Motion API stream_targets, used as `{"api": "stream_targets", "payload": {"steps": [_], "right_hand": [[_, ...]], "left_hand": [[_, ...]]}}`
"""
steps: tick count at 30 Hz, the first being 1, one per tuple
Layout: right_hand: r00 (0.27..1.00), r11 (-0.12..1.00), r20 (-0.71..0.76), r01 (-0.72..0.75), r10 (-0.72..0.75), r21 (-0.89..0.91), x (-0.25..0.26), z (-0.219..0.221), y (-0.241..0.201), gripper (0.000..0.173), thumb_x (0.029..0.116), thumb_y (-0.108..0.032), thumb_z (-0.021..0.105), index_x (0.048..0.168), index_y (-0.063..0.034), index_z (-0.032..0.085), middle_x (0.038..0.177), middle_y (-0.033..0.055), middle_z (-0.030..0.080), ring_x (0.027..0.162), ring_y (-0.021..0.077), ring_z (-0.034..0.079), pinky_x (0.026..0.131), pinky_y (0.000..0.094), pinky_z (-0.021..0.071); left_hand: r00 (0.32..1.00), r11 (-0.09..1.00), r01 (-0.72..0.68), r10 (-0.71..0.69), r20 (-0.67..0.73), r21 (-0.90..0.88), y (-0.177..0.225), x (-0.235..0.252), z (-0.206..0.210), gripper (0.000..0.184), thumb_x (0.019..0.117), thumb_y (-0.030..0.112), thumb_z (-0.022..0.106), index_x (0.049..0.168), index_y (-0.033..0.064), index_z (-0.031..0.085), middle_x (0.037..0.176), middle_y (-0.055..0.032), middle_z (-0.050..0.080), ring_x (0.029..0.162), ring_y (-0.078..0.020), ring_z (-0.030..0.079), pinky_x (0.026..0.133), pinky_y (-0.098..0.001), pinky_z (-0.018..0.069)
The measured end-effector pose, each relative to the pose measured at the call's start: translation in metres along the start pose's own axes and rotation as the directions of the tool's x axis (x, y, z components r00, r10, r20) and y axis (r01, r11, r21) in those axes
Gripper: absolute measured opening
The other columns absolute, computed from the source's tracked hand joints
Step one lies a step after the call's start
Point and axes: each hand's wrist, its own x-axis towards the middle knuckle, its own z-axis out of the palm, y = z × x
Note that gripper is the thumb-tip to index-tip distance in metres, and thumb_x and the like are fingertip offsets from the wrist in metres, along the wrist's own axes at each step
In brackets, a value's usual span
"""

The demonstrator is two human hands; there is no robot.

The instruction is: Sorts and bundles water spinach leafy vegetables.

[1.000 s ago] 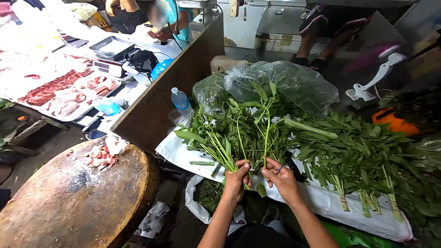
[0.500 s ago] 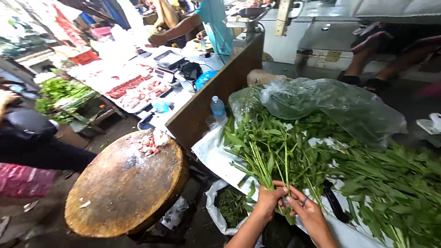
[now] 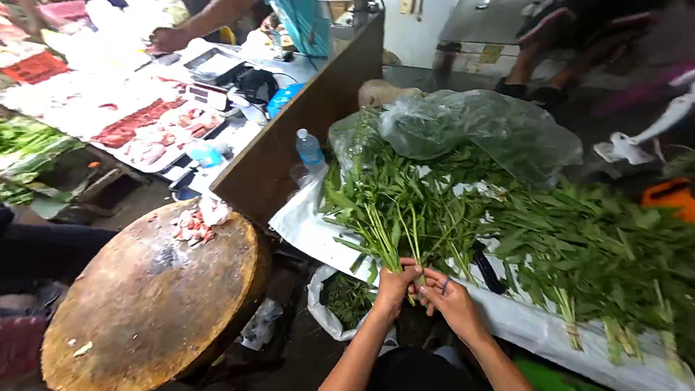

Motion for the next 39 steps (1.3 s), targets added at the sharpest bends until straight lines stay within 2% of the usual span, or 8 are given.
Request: {"api": "stream_targets", "payload": {"steps": [3, 7, 15, 19, 22, 25, 29, 39], "right_hand": [[1.0, 0.985, -0.015, -0.02, 0.023, 0.173, -0.001, -0.002, 0.005, 0.042, 0.0928, -0.004, 0.068, 0.133, 0.0031, 0.062, 0.098, 0.0142, 0.074, 0.07, 0.0198, 0.07, 0.058, 0.0316, 0.06], [0.995, 0.972, -0.091, -0.01, 0.032, 0.235, -0.004, -0.006, 0.006, 0.042, 0.0903, -0.002, 0.071, 0.131, 0.0037, 0.063, 0.093, 0.0131, 0.073, 0.068, 0.0183, 0.069, 0.059, 0.0301, 0.0597], [0.965, 0.982, -0.244, 0.131, -0.095, 0.135, -0.001, -0.019, -0.007, 0.041, 0.0919, -0.002, 0.068, 0.132, 0.0042, 0.062, 0.091, 0.0084, 0.072, 0.068, 0.0141, 0.068, 0.061, 0.0271, 0.0597], [0.992, 0.997, -0.102, 0.071, -0.074, -0.033, 0.002, -0.011, -0.017, 0.04, 0.0958, -0.009, 0.066, 0.134, 0.0005, 0.062, 0.096, 0.0064, 0.072, 0.07, 0.0119, 0.068, 0.062, 0.0269, 0.06], [0.997, 0.993, 0.051, -0.06, 0.066, -0.104, -0.002, 0.0, -0.019, 0.041, 0.0988, -0.011, 0.064, 0.138, -0.002, 0.06, 0.094, 0.0047, 0.072, 0.069, 0.011, 0.069, 0.06, 0.0265, 0.0594], [0.986, 0.984, 0.107, -0.116, 0.131, -0.134, -0.008, 0.003, -0.01, 0.041, 0.0981, -0.012, 0.065, 0.137, -0.001, 0.06, 0.094, 0.0041, 0.073, 0.067, 0.0086, 0.067, 0.059, 0.0247, 0.0579], [0.977, 0.978, 0.138, -0.14, 0.162, -0.156, -0.013, 0.002, -0.006, 0.04, 0.0975, -0.015, 0.068, 0.135, -0.0016, 0.062, 0.097, 0.0048, 0.07, 0.066, 0.0074, 0.065, 0.06, 0.0233, 0.0573], [0.991, 0.962, 0.128, -0.013, 0.05, -0.272, -0.015, -0.001, 0.002, 0.038, 0.0951, -0.021, 0.07, 0.129, -0.0029, 0.068, 0.1, 0.005, 0.072, 0.077, 0.0038, 0.065, 0.072, 0.0212, 0.0555]], "left_hand": [[1.0, 1.0, -0.002, 0.003, 0.017, -0.025, -0.005, 0.001, 0.0, 0.013, 0.0965, 0.007, 0.066, 0.106, -0.0016, 0.068, 0.069, -0.0066, 0.063, 0.046, -0.0081, 0.05, 0.044, -0.023, 0.0456], [0.999, 0.997, 0.052, -0.053, -0.012, -0.058, -0.007, 0.0, -0.003, 0.02, 0.1064, 0.015, 0.053, 0.11, -0.0013, 0.064, 0.08, -0.0083, 0.065, 0.045, -0.0082, 0.049, 0.043, -0.0225, 0.0464], [0.992, 0.992, 0.104, -0.109, -0.062, -0.078, -0.007, -0.004, -0.008, 0.021, 0.1082, 0.016, 0.05, 0.111, -0.0011, 0.062, 0.07, -0.0044, 0.058, 0.043, -0.0079, 0.046, 0.041, -0.0223, 0.0456], [0.99, 0.991, 0.131, -0.132, -0.04, -0.039, -0.018, -0.005, -0.004, 0.026, 0.1087, 0.023, 0.05, 0.108, 0.0003, 0.062, 0.067, -0.0024, 0.054, 0.043, -0.0086, 0.045, 0.041, -0.0235, 0.0457], [0.988, 0.991, 0.133, -0.134, -0.082, -0.027, -0.025, -0.004, 0.002, 0.034, 0.1096, 0.028, 0.049, 0.092, 0.0013, 0.059, 0.058, -0.0035, 0.054, 0.042, -0.0097, 0.048, 0.041, -0.0247, 0.0452], [0.988, 0.993, 0.116, -0.116, -0.106, -0.003, -0.027, -0.004, 0.001, 0.036, 0.1104, 0.027, 0.047, 0.111, -0.0034, 0.067, 0.084, -0.0101, 0.07, 0.057, -0.0102, 0.059, 0.05, -0.0243, 0.0504], [0.99, 0.995, 0.102, -0.1, -0.104, 0.013, -0.028, -0.004, 0.001, 0.033, 0.1085, 0.024, 0.051, 0.111, -0.0045, 0.067, 0.086, -0.0118, 0.071, 0.069, -0.0143, 0.067, 0.063, -0.0295, 0.0577], [0.994, 0.993, -0.078, 0.083, -0.064, 0.088, -0.029, -0.005, 0.003, 0.018, 0.0969, 0.018, 0.064, 0.1, 0.0001, 0.067, 0.083, -0.0048, 0.068, 0.072, -0.0093, 0.064, 0.068, -0.0271, 0.0558]]}}
